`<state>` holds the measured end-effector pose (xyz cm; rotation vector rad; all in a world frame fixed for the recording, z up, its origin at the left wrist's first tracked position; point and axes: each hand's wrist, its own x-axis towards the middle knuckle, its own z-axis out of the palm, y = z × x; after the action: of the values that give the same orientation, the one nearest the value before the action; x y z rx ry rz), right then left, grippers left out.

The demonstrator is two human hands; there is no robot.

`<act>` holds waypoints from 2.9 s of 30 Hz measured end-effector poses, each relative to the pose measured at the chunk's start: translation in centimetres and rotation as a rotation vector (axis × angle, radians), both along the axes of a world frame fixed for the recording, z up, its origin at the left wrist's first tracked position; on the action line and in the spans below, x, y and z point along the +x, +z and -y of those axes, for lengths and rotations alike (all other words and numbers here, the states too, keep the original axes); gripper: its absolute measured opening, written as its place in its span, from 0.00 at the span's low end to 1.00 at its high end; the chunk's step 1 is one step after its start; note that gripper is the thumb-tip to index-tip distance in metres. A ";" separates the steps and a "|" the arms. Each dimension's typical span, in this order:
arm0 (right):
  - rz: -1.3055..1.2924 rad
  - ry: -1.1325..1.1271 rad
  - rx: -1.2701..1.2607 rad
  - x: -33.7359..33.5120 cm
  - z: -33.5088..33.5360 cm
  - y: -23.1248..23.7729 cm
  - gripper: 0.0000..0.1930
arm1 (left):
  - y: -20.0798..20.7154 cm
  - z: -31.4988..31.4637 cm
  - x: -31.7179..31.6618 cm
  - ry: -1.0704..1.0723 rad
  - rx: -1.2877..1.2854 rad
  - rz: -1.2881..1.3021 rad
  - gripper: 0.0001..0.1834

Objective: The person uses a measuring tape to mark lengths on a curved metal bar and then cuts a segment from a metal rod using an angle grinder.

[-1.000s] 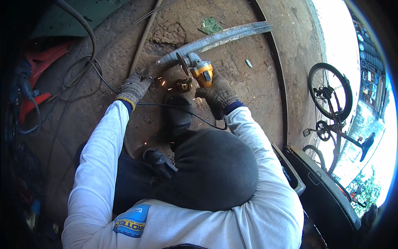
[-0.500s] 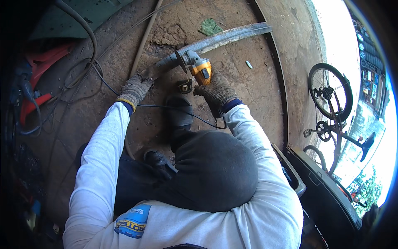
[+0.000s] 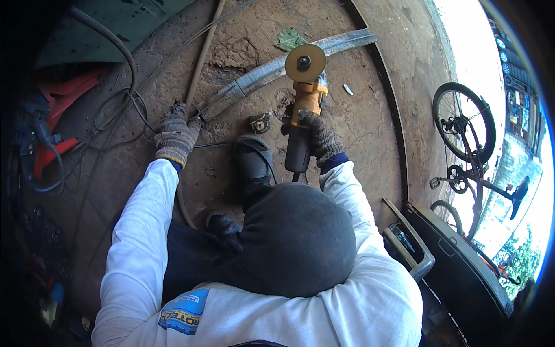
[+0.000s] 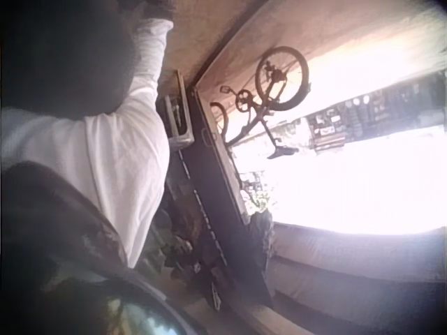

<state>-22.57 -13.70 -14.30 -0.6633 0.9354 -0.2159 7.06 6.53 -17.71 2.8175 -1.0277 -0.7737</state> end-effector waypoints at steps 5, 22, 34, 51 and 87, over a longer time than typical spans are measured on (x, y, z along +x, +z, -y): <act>0.266 -0.239 0.107 -0.3 1.2 -0.3 0.43 | 4.1 1.6 -4.2 -0.391 -0.324 0.218 0.41; -0.289 -0.222 -0.389 2.8 -0.4 3.2 0.28 | 7.9 10.3 -16.5 -0.240 -0.016 -0.656 0.44; -0.601 -0.415 -0.199 -8.3 2.8 -6.3 0.20 | 4.2 16.3 -7.6 -0.637 -0.025 -0.032 0.24; -0.831 -0.239 -0.274 -9.4 3.3 -5.3 0.25 | 2.5 22.9 -6.3 -0.521 0.143 -0.149 0.21; -1.200 -0.213 -0.566 -4.2 0.9 -3.1 0.51 | 6.4 8.5 -0.6 0.197 -0.145 -0.832 0.13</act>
<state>-26.80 -14.61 -17.43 -1.2568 2.1429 -0.2733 6.43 -2.00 -11.32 2.0639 -0.6093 -1.5523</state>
